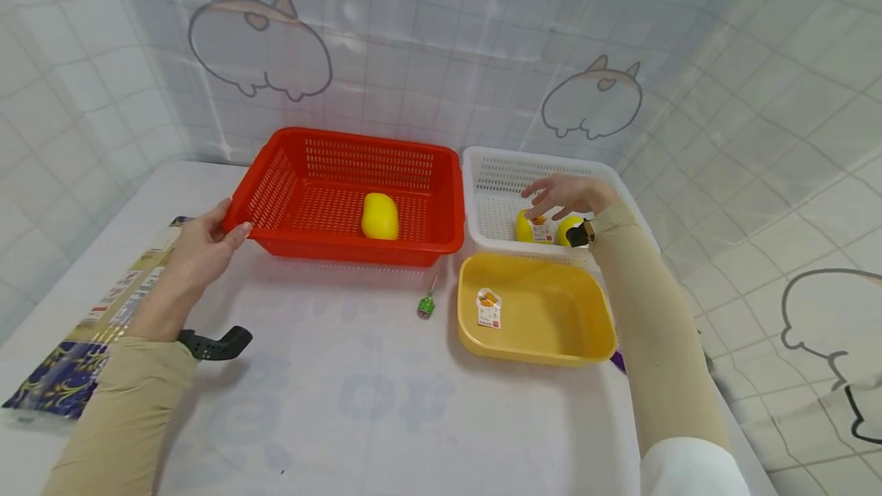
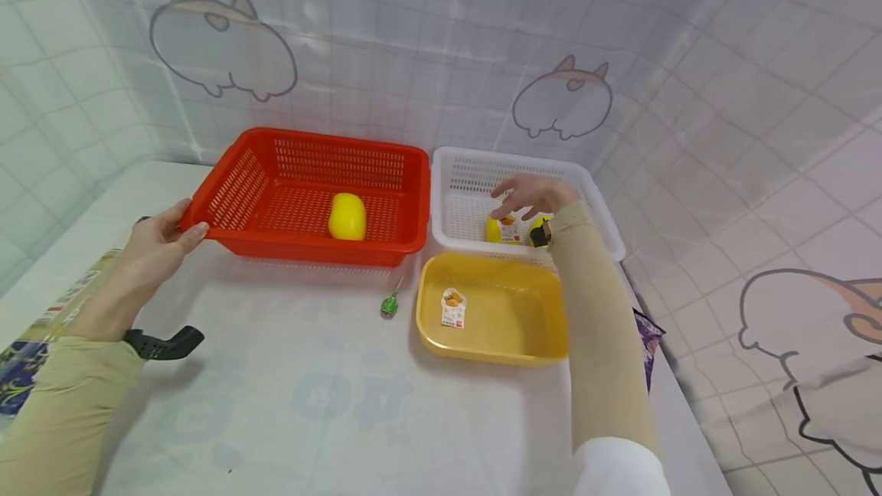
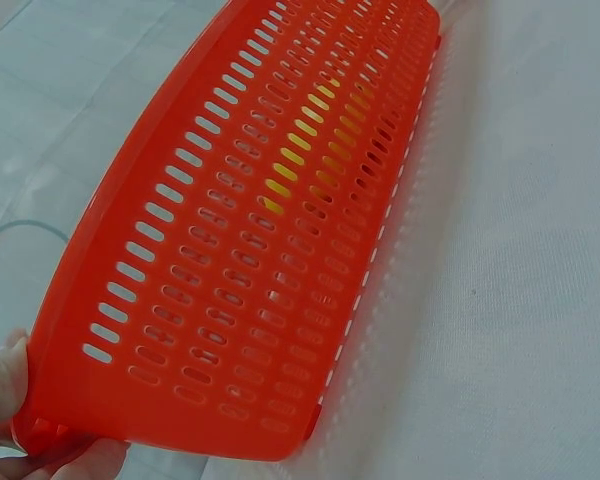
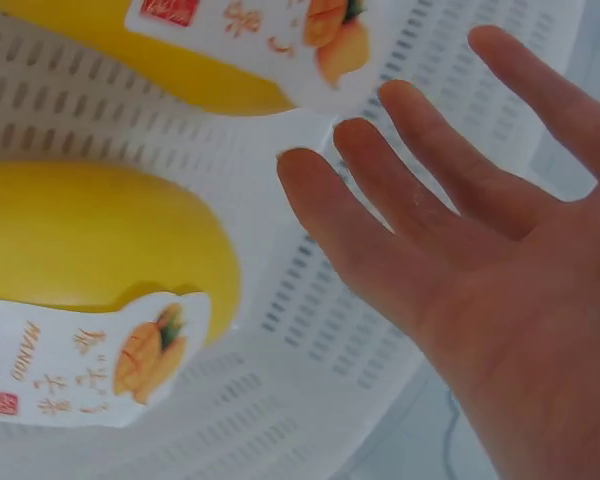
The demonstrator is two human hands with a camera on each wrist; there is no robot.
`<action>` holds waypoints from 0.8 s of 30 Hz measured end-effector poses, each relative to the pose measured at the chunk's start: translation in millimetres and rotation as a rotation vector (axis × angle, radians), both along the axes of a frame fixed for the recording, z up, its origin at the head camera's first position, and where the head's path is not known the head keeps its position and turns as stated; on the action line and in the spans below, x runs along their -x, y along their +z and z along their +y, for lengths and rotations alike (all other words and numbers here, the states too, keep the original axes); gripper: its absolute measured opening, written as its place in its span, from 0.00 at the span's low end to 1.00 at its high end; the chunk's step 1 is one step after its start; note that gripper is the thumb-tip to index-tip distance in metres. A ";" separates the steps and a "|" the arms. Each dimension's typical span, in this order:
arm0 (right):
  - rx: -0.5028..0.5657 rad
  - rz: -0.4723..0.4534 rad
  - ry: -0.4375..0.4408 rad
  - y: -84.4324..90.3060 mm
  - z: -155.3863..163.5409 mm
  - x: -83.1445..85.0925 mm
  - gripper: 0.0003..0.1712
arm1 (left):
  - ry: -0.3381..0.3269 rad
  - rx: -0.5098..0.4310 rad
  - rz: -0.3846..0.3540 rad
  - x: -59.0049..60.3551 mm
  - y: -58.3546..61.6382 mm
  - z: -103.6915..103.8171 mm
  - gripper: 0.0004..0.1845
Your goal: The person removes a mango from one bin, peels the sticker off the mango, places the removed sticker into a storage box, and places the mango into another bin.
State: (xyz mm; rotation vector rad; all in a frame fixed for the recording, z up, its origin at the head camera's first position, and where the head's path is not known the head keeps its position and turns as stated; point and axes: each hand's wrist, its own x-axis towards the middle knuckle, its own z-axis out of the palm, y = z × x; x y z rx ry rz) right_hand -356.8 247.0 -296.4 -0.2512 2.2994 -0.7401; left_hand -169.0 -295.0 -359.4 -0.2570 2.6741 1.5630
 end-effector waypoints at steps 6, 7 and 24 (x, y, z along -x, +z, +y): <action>0.007 -0.113 0.015 -6.7 5.4 5.2 0.43 | -0.002 0.002 0.007 -0.8 -0.7 1.9 0.41; 0.007 -0.122 0.017 -7.4 5.7 5.8 0.43 | -0.002 0.000 0.010 -0.9 -1.0 1.9 0.41; -0.050 -0.187 0.072 -12.7 8.0 11.1 0.48 | 0.000 0.014 0.014 -2.7 -1.1 0.9 0.41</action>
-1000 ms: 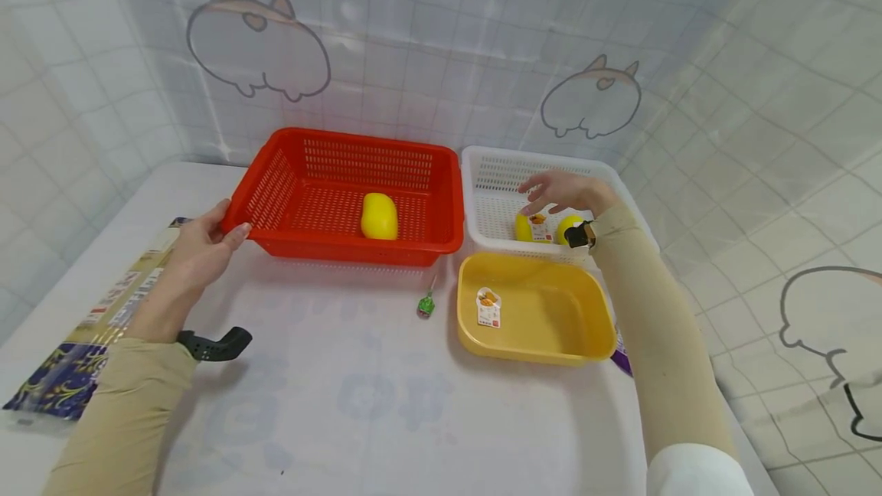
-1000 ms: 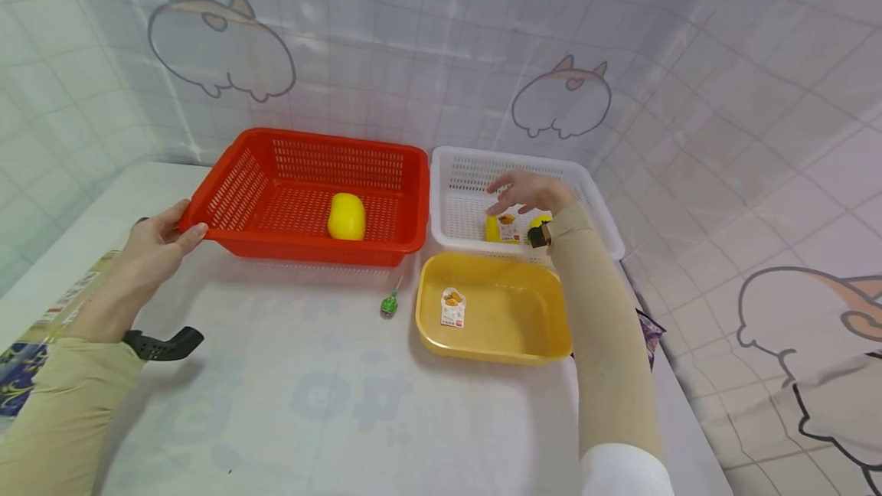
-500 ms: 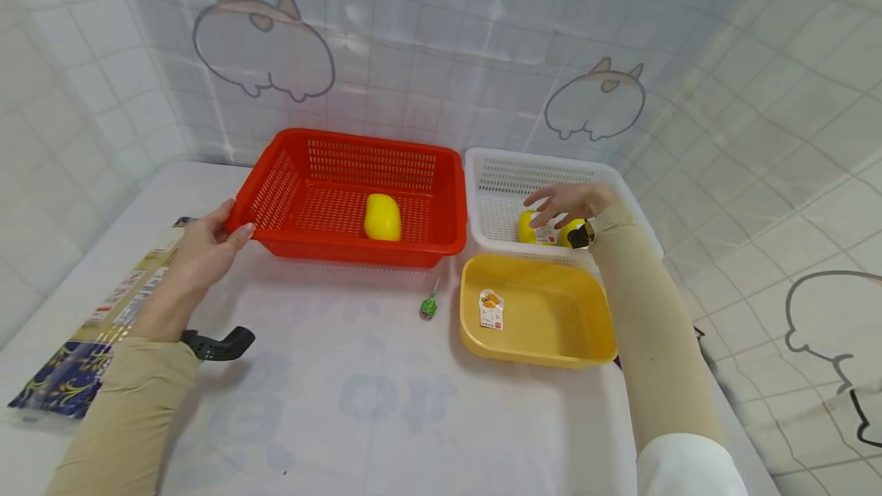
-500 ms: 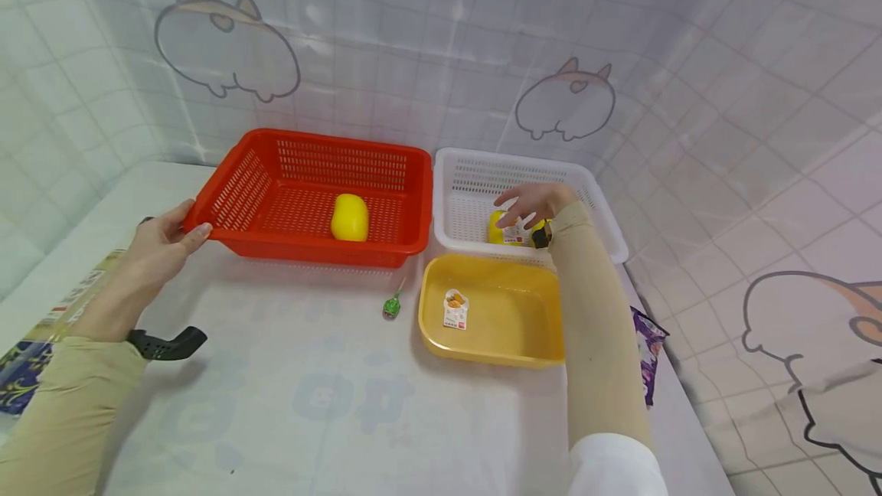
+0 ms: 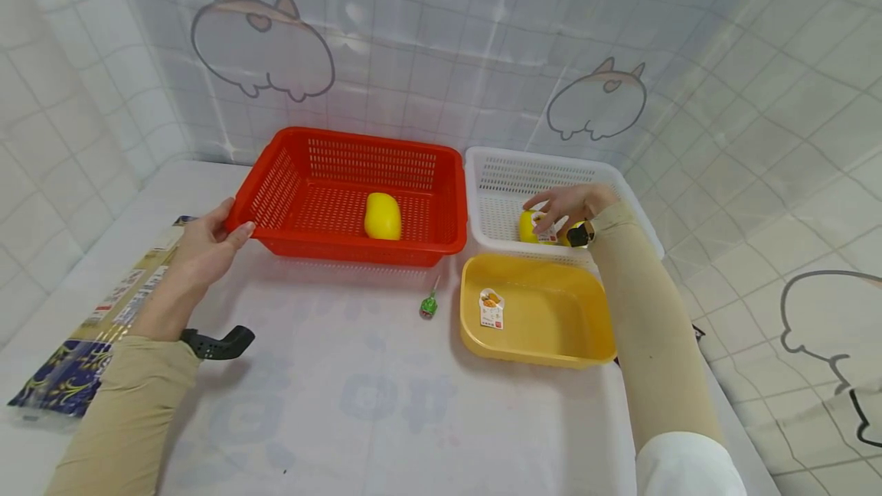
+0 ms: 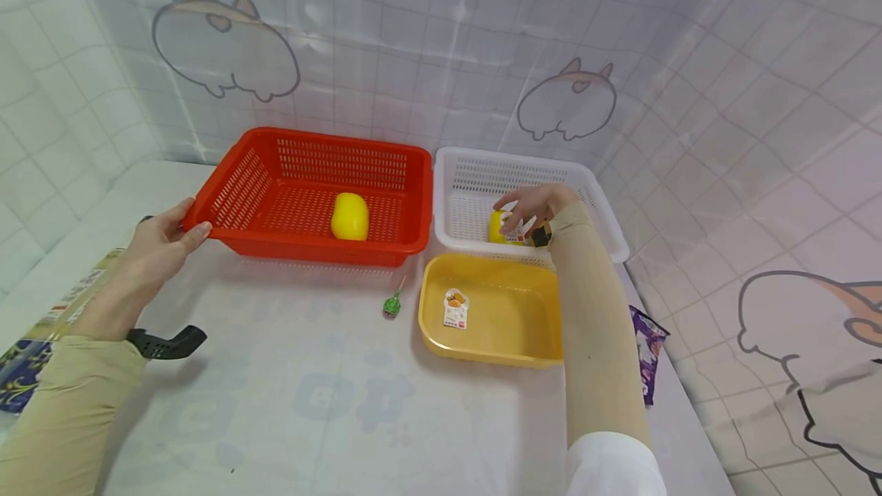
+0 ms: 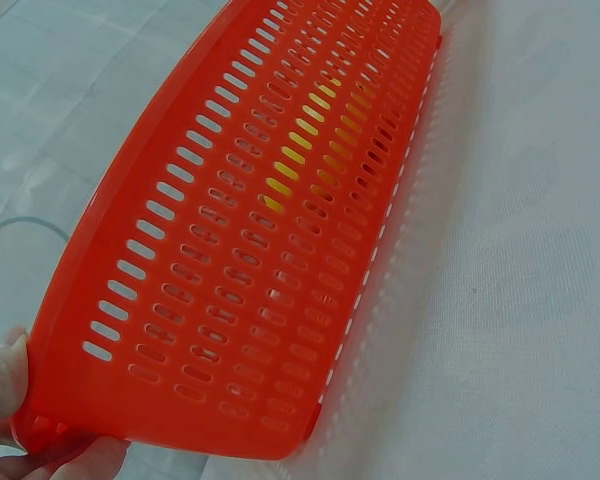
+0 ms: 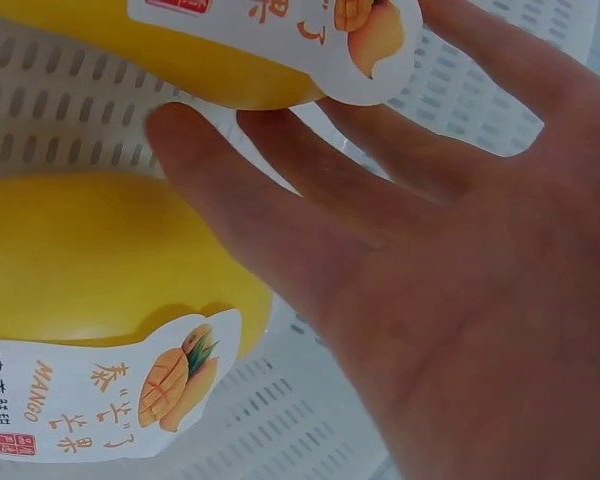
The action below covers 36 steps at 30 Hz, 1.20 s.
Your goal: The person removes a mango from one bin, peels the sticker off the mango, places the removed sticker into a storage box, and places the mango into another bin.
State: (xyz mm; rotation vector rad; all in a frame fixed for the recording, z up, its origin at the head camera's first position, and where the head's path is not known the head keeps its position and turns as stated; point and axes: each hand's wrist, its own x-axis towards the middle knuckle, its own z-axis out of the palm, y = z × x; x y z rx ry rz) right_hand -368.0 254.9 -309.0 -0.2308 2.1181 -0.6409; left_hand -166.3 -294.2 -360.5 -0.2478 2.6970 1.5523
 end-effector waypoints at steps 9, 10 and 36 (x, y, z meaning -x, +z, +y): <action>0.000 -0.047 0.045 -2.4 0.9 -0.6 0.51 | 0.006 0.000 -0.006 1.5 1.0 -0.6 0.42; -0.005 -0.048 0.043 -2.4 1.1 -0.9 0.51 | 0.006 0.003 -0.003 1.5 0.9 -0.5 0.42; -0.075 -0.029 0.117 -6.3 0.3 1.6 0.56 | -0.005 -0.005 0.002 -1.2 -0.6 0.3 0.42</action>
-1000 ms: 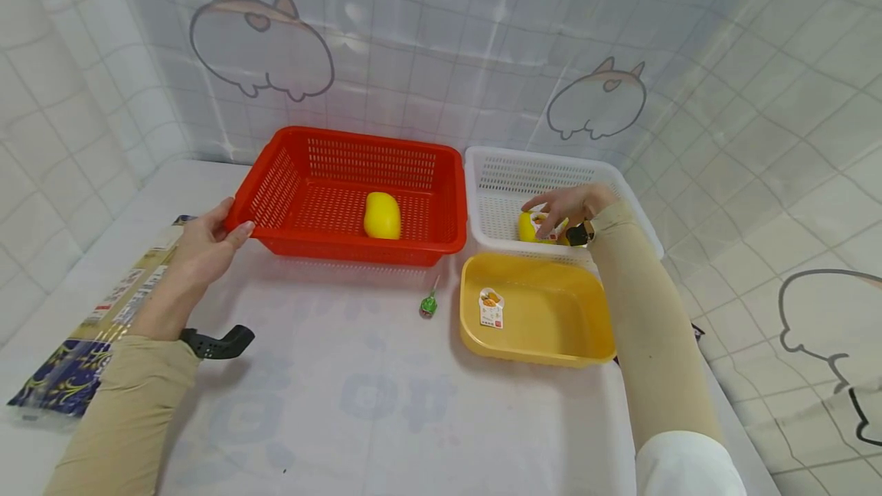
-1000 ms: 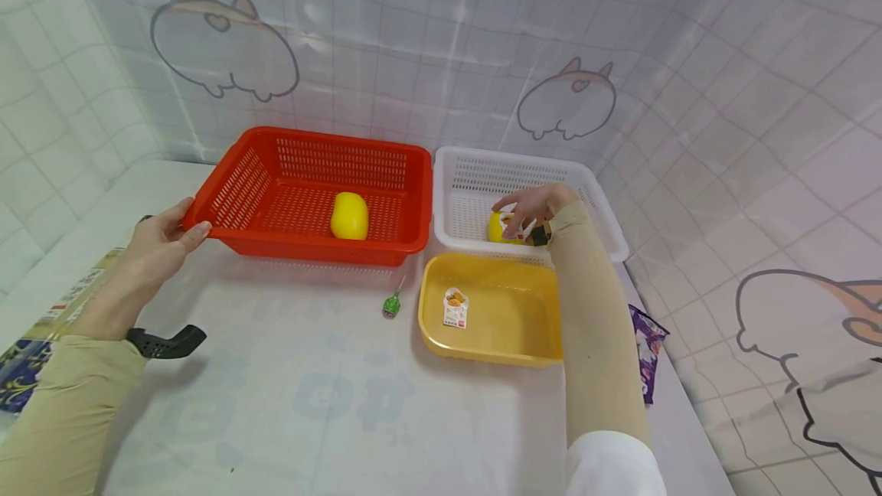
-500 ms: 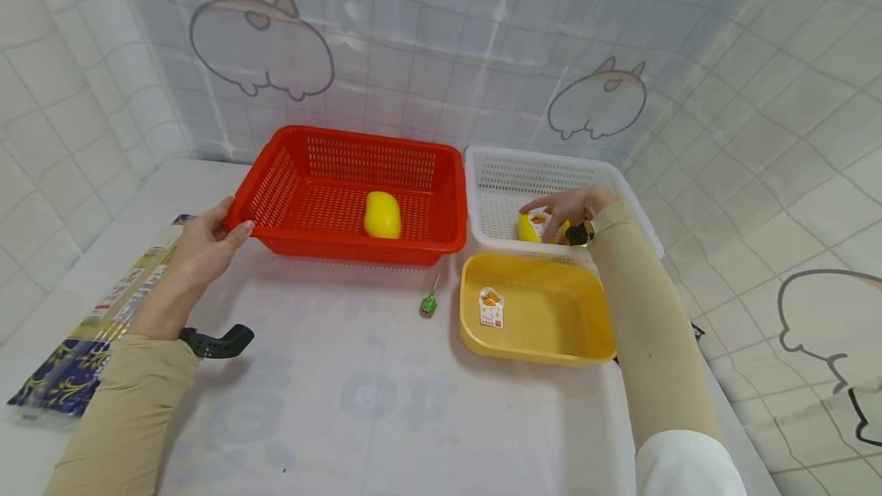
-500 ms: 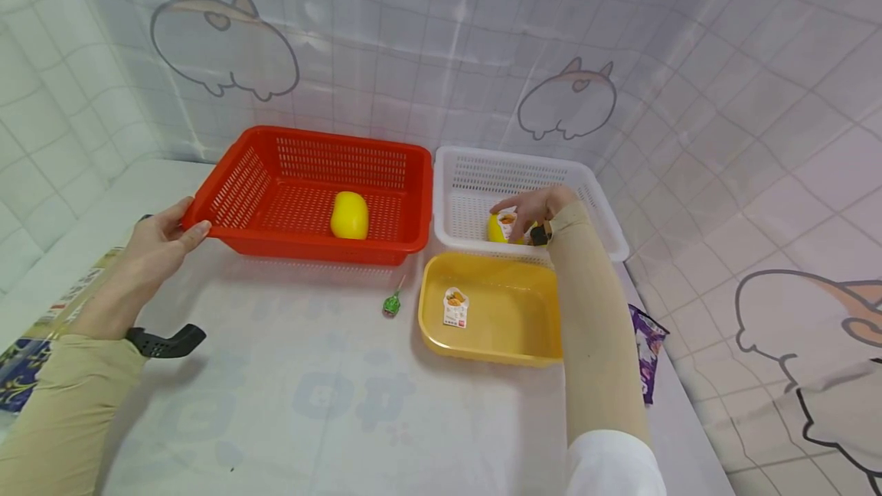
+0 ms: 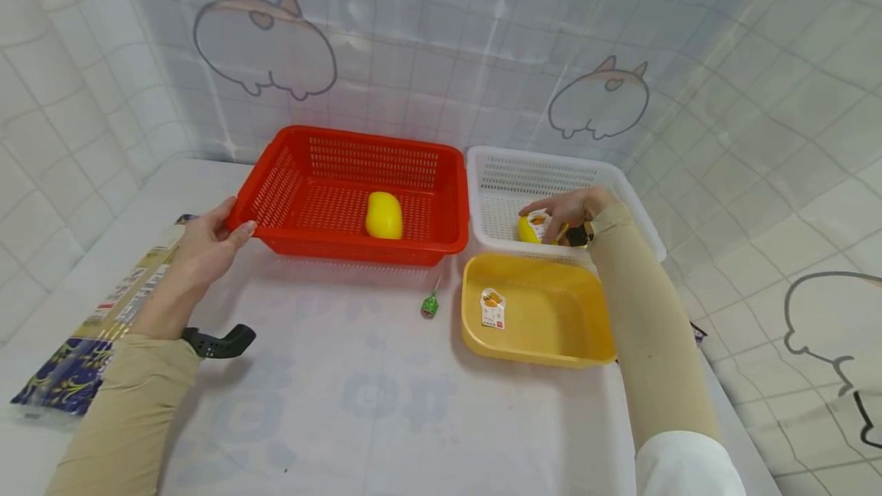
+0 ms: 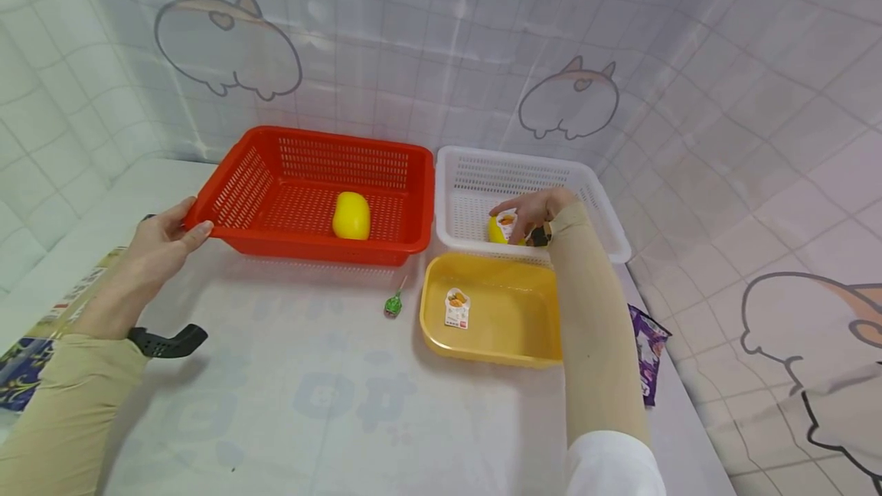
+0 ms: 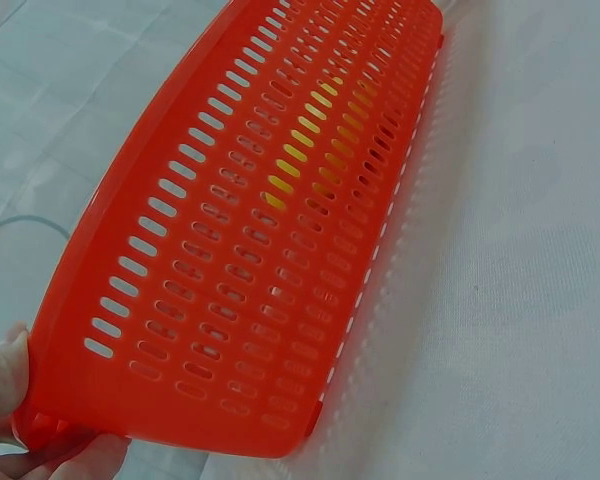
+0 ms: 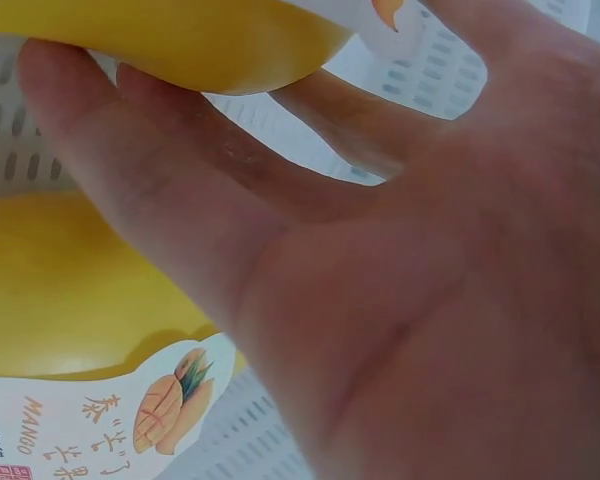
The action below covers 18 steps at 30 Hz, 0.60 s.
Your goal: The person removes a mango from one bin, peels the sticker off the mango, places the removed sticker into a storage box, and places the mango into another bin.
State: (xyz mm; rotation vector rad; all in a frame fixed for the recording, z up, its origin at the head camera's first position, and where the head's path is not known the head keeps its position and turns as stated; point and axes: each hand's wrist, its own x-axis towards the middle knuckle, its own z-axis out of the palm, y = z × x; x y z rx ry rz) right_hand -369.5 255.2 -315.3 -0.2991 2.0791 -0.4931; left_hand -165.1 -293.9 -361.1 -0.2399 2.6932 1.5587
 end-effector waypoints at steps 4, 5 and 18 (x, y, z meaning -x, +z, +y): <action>0.012 -0.012 0.009 0.7 0.2 -0.6 0.55 | -0.003 -0.007 0.002 -0.1 0.3 0.2 0.42; 0.016 -0.013 0.013 0.7 0.4 -0.4 0.55 | -0.003 -0.005 0.004 -0.1 0.3 0.2 0.42; 0.032 -0.034 -0.012 -3.2 -0.1 1.1 0.56 | -0.003 0.002 -0.001 -1.1 1.4 0.4 0.42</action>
